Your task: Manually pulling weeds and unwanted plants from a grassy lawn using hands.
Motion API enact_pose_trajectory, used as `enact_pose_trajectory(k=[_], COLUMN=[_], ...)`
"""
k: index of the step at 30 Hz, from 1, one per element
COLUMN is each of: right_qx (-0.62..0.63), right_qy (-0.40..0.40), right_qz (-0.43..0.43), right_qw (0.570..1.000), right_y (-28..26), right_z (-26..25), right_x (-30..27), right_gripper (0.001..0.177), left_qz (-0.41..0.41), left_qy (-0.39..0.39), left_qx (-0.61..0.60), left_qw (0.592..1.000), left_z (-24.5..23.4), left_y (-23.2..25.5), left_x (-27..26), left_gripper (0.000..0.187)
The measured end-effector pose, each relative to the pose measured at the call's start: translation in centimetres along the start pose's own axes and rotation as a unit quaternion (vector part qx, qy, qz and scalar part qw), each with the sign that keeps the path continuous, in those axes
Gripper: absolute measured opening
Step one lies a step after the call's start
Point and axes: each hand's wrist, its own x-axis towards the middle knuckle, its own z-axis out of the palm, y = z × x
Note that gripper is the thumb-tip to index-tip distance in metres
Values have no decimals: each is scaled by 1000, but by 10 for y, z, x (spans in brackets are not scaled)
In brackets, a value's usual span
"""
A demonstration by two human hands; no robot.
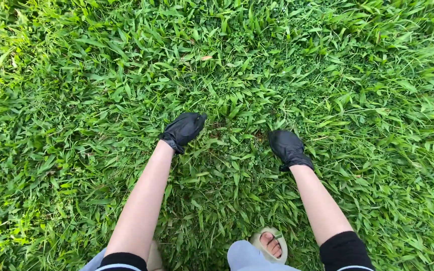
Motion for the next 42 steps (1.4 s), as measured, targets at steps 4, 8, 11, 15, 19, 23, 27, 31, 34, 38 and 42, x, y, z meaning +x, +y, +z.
enact_pose_trajectory(k=[4, 8, 11, 15, 19, 23, 27, 31, 34, 38, 42], right_qx=[48, 39, 43, 48, 2, 26, 36, 37, 55, 34, 69], right_qy=[4, 23, 12, 13, -51, -70, -61, -73, -20, -14, 44], right_qz=[22, 12, 20, -12, -5, 22, 31, 65, 28, 41, 32], right_qw=[999, 999, 999, 999, 999, 997, 997, 995, 998, 998, 996], right_y=[-9, -5, 2, 21, 21, 18, 14, 7, 11, 16, 6], right_z=[8, 13, 13, 33, 25, 19, 15, 11, 26, 43, 33], right_x=[-9, -19, -5, 16, 27, 29, 25, 20, 14, 9, -16], right_gripper=[57, 56, 59, 46, 43, 44, 44, 44, 42, 41, 47], left_qz=[24, -8, 3, 65, 157, 94, -190, -134, -95, -19, -20], left_qy=[63, 99, 139, 167, 188, 157, -157, -102, -55, -17, -12], left_qx=[-81, -186, -295, -489, -407, -24, 212, 246, 273, 242, 178], left_qw=[994, 978, 945, 854, 880, 983, 946, 955, 956, 970, 984], left_z=[10, 26, 36, -26, -115, -99, -14, 91, 135, 120, 127], left_y=[-15, -34, -42, 17, 76, 83, 67, 17, -52, -55, -57], left_x=[19, 54, 91, 101, 97, 107, 71, 18, 10, -6, -16], left_gripper=[62, 58, 54, 48, 44, 64, 90, 52, 24, 21, 28])
